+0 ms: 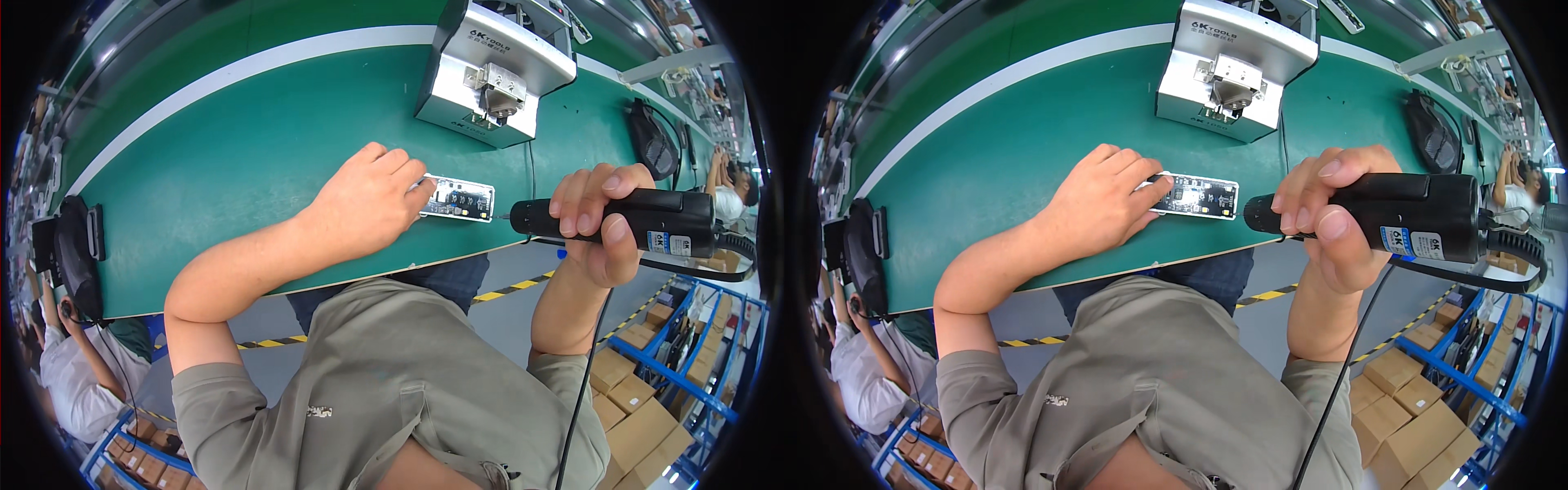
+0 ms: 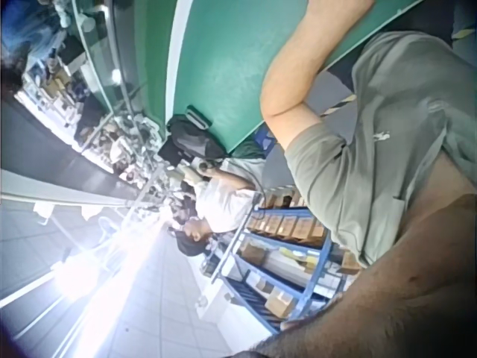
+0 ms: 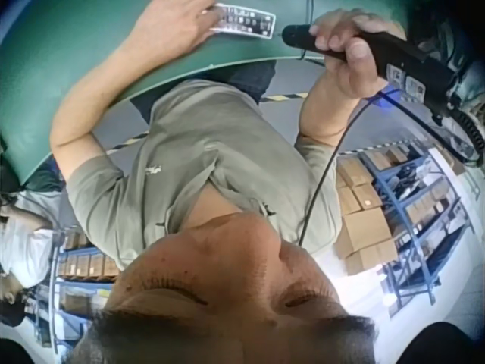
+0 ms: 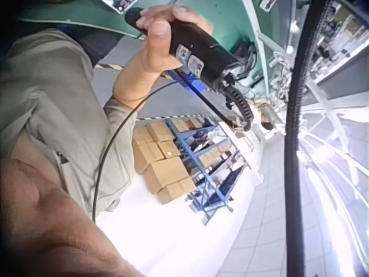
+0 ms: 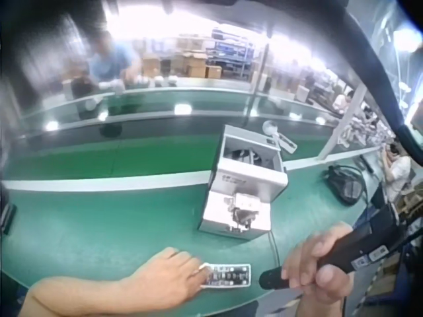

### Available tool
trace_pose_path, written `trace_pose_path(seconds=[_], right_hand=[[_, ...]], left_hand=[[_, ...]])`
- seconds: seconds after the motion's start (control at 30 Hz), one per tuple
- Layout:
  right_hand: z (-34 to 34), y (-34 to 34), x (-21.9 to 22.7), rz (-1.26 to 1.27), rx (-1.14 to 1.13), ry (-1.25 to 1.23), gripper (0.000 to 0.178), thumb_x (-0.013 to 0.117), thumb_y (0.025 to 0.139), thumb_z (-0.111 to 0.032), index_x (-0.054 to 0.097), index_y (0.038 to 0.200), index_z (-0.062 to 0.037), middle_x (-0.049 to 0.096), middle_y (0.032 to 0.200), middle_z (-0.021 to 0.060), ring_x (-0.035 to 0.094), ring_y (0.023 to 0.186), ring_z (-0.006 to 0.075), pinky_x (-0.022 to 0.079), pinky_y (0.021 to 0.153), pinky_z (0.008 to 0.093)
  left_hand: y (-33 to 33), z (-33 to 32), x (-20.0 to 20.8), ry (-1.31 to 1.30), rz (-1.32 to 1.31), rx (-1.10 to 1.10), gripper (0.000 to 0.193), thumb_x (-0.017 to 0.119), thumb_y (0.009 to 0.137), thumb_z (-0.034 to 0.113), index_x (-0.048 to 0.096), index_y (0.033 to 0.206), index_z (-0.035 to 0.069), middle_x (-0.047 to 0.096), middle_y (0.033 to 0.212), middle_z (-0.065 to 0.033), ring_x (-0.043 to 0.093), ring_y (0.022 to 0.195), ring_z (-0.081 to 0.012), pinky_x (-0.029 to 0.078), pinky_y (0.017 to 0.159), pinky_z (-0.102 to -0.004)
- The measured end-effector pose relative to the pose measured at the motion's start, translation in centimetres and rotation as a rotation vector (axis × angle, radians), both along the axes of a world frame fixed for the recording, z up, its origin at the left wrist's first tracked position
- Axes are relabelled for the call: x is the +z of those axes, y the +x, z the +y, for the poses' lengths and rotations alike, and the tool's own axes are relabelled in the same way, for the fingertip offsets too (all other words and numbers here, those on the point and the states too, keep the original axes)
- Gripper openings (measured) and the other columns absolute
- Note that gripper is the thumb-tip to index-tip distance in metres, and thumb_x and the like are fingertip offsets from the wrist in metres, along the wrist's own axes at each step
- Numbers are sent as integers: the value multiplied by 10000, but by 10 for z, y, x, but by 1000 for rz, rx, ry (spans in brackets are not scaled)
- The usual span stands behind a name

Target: Assembling electronic components onto a printed circuit board using a manual torque screwdriver on an assembly line.

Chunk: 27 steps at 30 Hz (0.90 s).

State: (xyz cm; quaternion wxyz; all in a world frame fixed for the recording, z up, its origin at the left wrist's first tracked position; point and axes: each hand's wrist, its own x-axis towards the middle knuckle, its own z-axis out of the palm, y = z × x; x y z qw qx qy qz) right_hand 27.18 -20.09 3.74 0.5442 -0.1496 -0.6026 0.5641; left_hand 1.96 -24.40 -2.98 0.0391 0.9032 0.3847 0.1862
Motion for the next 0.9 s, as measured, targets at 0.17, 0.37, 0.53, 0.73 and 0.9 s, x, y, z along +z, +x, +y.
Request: trace_pose_path(seconds=[0.17, 0.37, 0.53, 0.73, 0.9], right_hand=[[-4, 0, -1, -6, 0, -12, 293, 636, 825, -122, 514, 1070, -20, 553, 665, 53, 557, 560, 148, 495, 585, 270], [-7, -3, 0, -2, 3, -30, 268, 648, 811, -111, 517, 1033, -38, 555, 666, 53, 561, 559, 151, 498, 596, 277], [-3, 0, -2, -4, 85, -19, 258, 654, 796, -93, 517, 1010, -50, 555, 665, 55, 562, 558, 153, 500, 603, 284], [-3, -1, -4, -4, 159, 18, 273, 659, 778, -69, 517, 1009, -52, 550, 662, 52, 567, 559, 161, 500, 610, 283], [-2, -1, 8, -27, 161, -42, 253, 643, 797, -92, 520, 1013, -50, 550, 662, 49, 565, 564, 165, 496, 614, 283]], left_hand=[[0, -2, 3, -2, -1, 3, 277, 660, 763, 171, 648, 1011, 48, 554, 970, -77, 499, 837, -213, 401, 785, -322], [-2, -4, 5, -64, 21, 8, 369, 727, 719, 177, 630, 1056, 60, 566, 1065, -78, 517, 893, -222, 414, 830, -331], [-3, -3, 4, -93, 7, 8, 376, 730, 716, 177, 630, 1058, 59, 565, 1062, -80, 517, 892, -225, 418, 831, -336], [-3, -5, 5, -88, 20, 13, 370, 727, 718, 175, 632, 1057, 61, 565, 1060, -80, 519, 893, -228, 421, 825, -337], [-3, -7, 7, -66, 19, 8, 361, 721, 724, 180, 633, 1052, 59, 566, 1061, -81, 522, 896, -227, 421, 825, -335]])
